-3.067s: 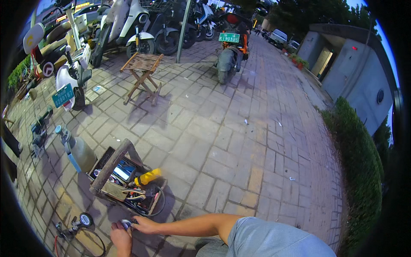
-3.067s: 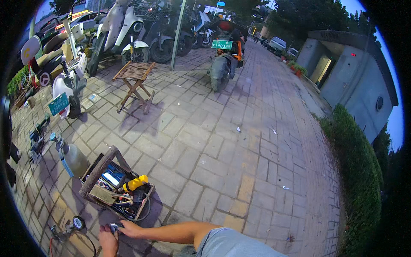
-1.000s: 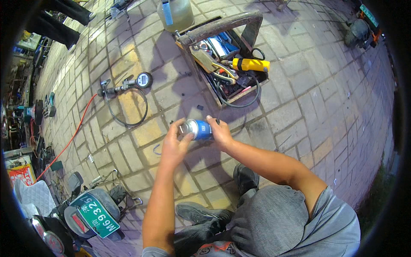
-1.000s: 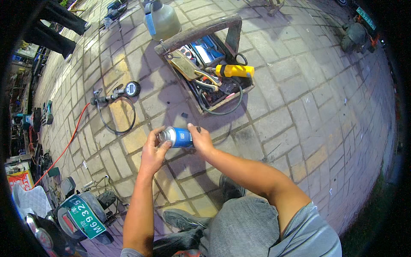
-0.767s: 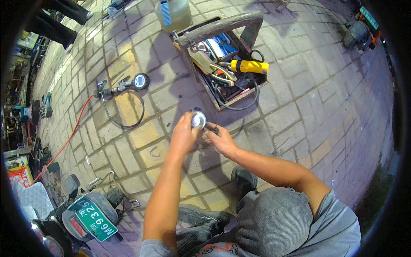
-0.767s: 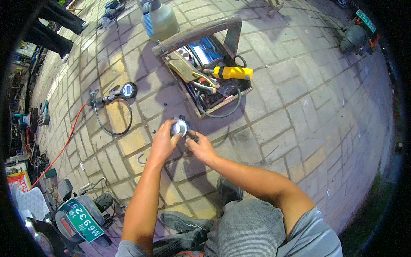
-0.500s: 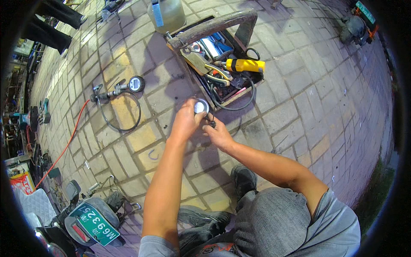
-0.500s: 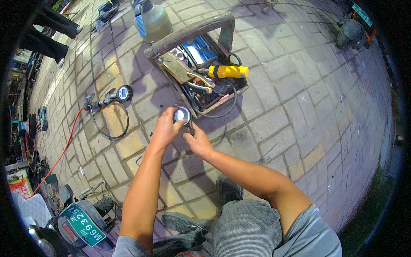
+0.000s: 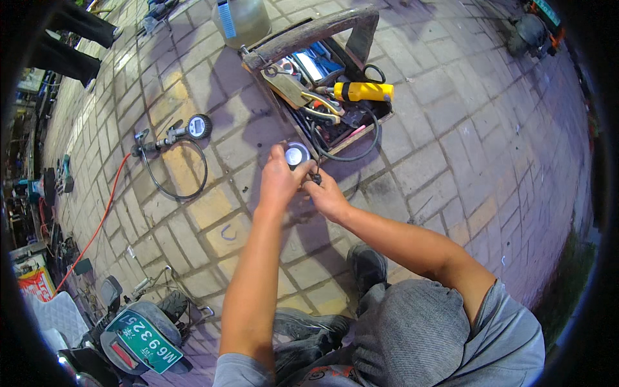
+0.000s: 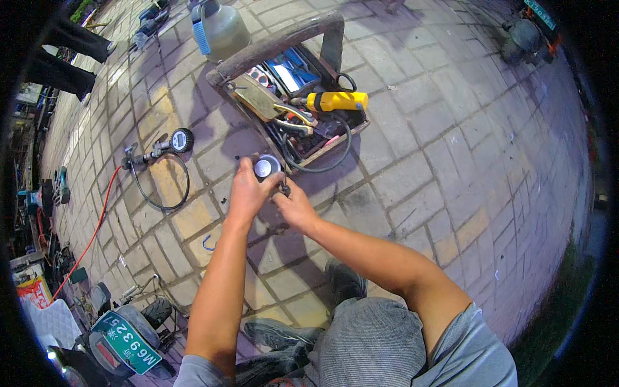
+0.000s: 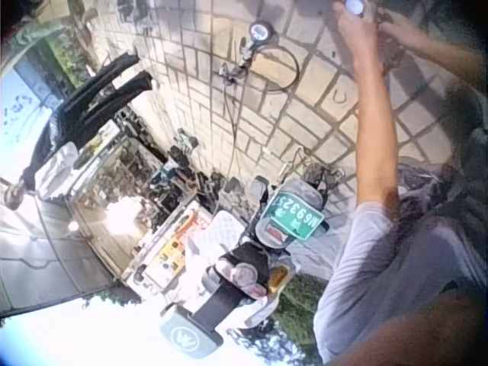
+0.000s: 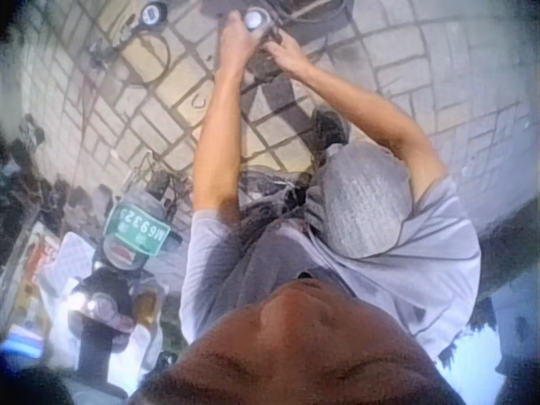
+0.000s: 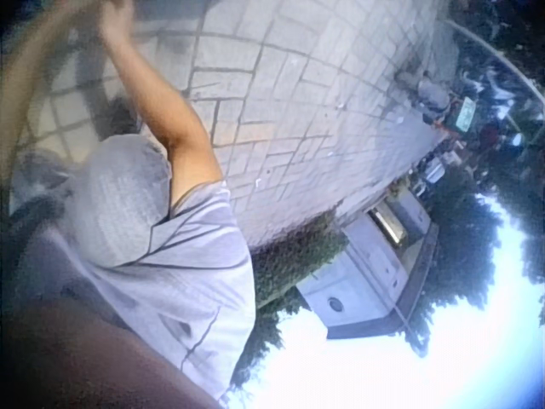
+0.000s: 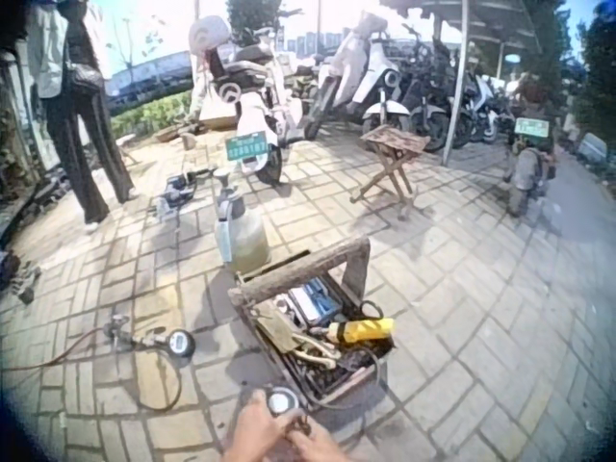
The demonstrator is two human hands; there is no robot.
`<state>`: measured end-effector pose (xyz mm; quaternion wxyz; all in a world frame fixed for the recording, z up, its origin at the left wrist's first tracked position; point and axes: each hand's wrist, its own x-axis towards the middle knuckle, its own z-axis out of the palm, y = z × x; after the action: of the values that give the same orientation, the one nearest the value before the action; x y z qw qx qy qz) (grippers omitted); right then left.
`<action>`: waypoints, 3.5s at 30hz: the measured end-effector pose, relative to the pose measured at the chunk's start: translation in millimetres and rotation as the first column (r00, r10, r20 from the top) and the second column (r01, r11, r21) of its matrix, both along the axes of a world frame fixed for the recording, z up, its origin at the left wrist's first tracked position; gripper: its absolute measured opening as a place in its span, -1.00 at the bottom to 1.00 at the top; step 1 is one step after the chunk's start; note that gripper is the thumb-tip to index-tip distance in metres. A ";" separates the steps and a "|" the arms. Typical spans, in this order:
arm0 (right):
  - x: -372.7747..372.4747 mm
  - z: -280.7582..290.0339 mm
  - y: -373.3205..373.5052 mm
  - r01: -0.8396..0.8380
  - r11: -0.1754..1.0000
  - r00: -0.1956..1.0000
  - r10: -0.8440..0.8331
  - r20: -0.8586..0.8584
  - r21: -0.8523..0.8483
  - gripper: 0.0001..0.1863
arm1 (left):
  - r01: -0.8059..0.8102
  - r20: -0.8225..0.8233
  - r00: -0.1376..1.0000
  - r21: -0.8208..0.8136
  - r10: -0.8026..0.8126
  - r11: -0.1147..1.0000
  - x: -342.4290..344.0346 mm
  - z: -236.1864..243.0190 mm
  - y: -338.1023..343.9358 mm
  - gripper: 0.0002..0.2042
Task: The person sits on the ground and uses a screwdriver to remove a small metal object from a scooter tire. They then use a can of lubricant and a metal tool to clean and adjust the tire valve area before reinserting the screwdriver to finish the repair.
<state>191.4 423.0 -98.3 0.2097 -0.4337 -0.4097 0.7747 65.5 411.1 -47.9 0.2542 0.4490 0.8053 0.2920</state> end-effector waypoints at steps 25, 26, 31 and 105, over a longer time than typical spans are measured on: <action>37.6 48.2 4.4 -0.122 0.967 0.959 0.056 0.277 0.225 -0.68 | -0.305 0.192 0.947 0.273 0.259 0.912 -18.1 15.1 -26.9 -0.57; 37.3 48.6 4.6 -0.133 0.950 0.958 0.050 0.284 0.281 -0.69 | -0.296 0.182 0.950 0.280 0.252 0.913 -20.6 15.7 -29.3 -0.57; 32.6 50.4 8.6 -0.158 0.943 0.943 0.057 0.327 0.292 -0.67 | -0.350 0.242 0.928 0.301 0.284 0.887 -30.0 23.0 -42.7 -0.56; -24.3 217.4 10.0 -0.775 0.503 0.617 0.734 0.283 0.383 -0.60 | 0.794 0.380 0.605 -0.228 -0.700 0.563 21.0 91.2 -234.4 -0.49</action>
<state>167.1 433.0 119.2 -0.0680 -0.1788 -0.7399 0.6449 86.6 176.7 43.2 0.5325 0.6520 0.5375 0.0491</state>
